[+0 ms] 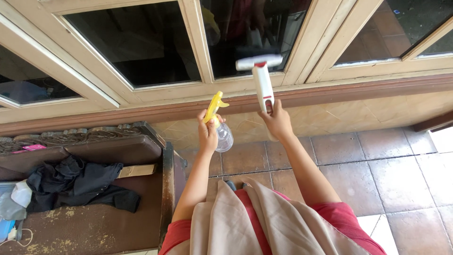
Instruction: The person sprays a window pane with a yellow spray bottle and wipes the glass using a white squeegee. They repeatedly spray and wipe the same window area throughout the clip.
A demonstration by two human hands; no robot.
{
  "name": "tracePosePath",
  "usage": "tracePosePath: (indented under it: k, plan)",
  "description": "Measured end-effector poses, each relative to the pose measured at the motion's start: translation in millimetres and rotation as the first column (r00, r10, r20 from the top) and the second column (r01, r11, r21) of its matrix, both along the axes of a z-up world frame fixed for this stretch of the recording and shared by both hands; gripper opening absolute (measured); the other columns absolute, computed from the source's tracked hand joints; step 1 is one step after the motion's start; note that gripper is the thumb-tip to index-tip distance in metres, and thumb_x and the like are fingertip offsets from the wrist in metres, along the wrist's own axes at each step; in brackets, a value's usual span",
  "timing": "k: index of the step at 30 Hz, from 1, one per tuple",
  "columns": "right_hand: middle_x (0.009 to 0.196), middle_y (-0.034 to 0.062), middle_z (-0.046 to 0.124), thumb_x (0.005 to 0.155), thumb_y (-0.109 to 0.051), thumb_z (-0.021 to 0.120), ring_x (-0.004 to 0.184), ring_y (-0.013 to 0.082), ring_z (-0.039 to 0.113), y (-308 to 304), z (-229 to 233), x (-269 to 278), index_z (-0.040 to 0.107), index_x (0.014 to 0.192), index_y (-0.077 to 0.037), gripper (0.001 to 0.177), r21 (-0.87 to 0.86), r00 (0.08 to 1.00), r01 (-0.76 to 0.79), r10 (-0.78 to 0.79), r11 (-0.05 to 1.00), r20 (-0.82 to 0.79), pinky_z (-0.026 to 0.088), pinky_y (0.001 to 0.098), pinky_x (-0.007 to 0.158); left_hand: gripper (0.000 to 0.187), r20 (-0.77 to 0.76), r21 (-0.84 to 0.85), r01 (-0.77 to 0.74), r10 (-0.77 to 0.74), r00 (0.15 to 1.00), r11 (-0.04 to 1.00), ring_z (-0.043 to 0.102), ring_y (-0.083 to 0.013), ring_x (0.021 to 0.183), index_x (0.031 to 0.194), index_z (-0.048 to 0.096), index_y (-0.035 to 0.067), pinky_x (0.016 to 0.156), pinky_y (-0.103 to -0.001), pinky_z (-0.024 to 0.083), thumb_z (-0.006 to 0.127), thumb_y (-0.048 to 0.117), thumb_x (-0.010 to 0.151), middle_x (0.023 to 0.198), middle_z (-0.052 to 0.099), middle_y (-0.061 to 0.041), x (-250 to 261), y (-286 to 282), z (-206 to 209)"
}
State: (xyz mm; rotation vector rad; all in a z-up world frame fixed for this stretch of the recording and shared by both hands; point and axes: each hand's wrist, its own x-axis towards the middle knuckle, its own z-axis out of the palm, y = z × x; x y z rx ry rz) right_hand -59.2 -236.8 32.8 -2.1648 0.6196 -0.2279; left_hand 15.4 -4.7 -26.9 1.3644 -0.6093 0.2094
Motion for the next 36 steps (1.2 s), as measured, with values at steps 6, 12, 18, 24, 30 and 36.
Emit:
tracePosePath:
  k: [6,12,18,24,30,36]
  plan:
    - [0.094,0.0307,0.068,0.092,-0.037,0.07,0.093,0.0531,0.068,-3.2,86.9,8.5,0.046,0.117,-0.011,0.044,-0.047,0.963,-0.015,0.027,0.999,0.268,0.053,0.0625,0.08,0.043,-0.054,0.008,0.019,-0.019,0.998,1.0,0.074,-0.0234,0.076,0.141,0.032,0.002,0.073,-0.033,0.06,0.033,0.034,0.112,0.086,0.068,-0.015,-2.2,-1.4,-1.3]
    - [0.095,0.0306,0.069,0.095,-0.031,0.071,0.092,0.0519,0.07,-11.1,66.0,33.1,0.042,0.122,-0.012,0.043,-0.112,0.978,0.008,0.015,0.994,0.207,0.056,0.0641,0.079,0.041,-0.077,0.033,0.09,-0.087,0.993,0.995,0.073,-0.0235,0.072,0.141,0.033,0.003,0.07,-0.034,0.061,0.032,0.033,0.112,0.081,0.067,-0.015,-6.2,-5.8,-0.5]
    - [0.097,0.0345,0.068,0.092,-0.043,0.065,0.098,0.056,0.066,-15.9,-35.0,20.5,0.037,0.117,-0.012,0.049,-0.152,0.997,-0.029,0.017,0.988,-0.08,0.051,0.0676,0.086,0.044,-0.105,0.094,0.109,-0.099,0.989,0.99,0.072,-0.0216,0.067,0.144,0.033,0.006,0.067,-0.032,0.06,0.035,0.035,0.111,0.076,0.065,-0.012,-3.5,-3.5,-4.2]
    - [0.096,0.0293,0.069,0.085,-0.051,0.068,0.099,0.0524,0.067,-23.9,-59.5,-3.0,0.044,0.111,-0.013,0.052,-0.08,0.986,-0.004,-0.009,0.997,-0.166,0.052,0.0617,0.087,0.066,-0.153,0.194,0.001,0.029,0.988,0.981,0.07,-0.0159,0.067,0.154,0.034,0.01,0.07,-0.027,0.059,0.069,0.017,0.099,0.08,0.068,-0.008,-21.0,-1.9,26.3]
    - [0.084,0.022,0.07,0.084,-0.042,0.072,0.091,0.0465,0.07,-21.9,-25.4,-6.7,0.051,0.11,-0.013,0.044,0.0,0.999,0.011,-0.011,1.0,0.036,0.053,0.0583,0.08,0.025,-0.335,0.337,-0.037,0.157,0.929,0.941,0.071,-0.0137,0.055,0.08,0.071,0.012,0.057,-0.024,0.056,0.086,0.03,0.087,0.057,0.069,-0.003,-25.2,-2.3,29.3]
    - [0.087,0.0246,0.069,0.087,-0.028,0.075,0.086,0.0416,0.07,-8.1,67.3,-1.5,0.053,0.111,-0.01,0.037,0.071,0.955,-0.013,-0.009,0.997,0.296,0.054,0.053,0.074,0.027,-0.423,0.312,-0.062,0.197,0.885,0.948,0.071,-0.0141,0.055,0.077,0.069,0.008,0.056,-0.026,0.056,0.085,0.027,0.087,0.057,0.07,-0.007,-20.9,-10.7,21.6]
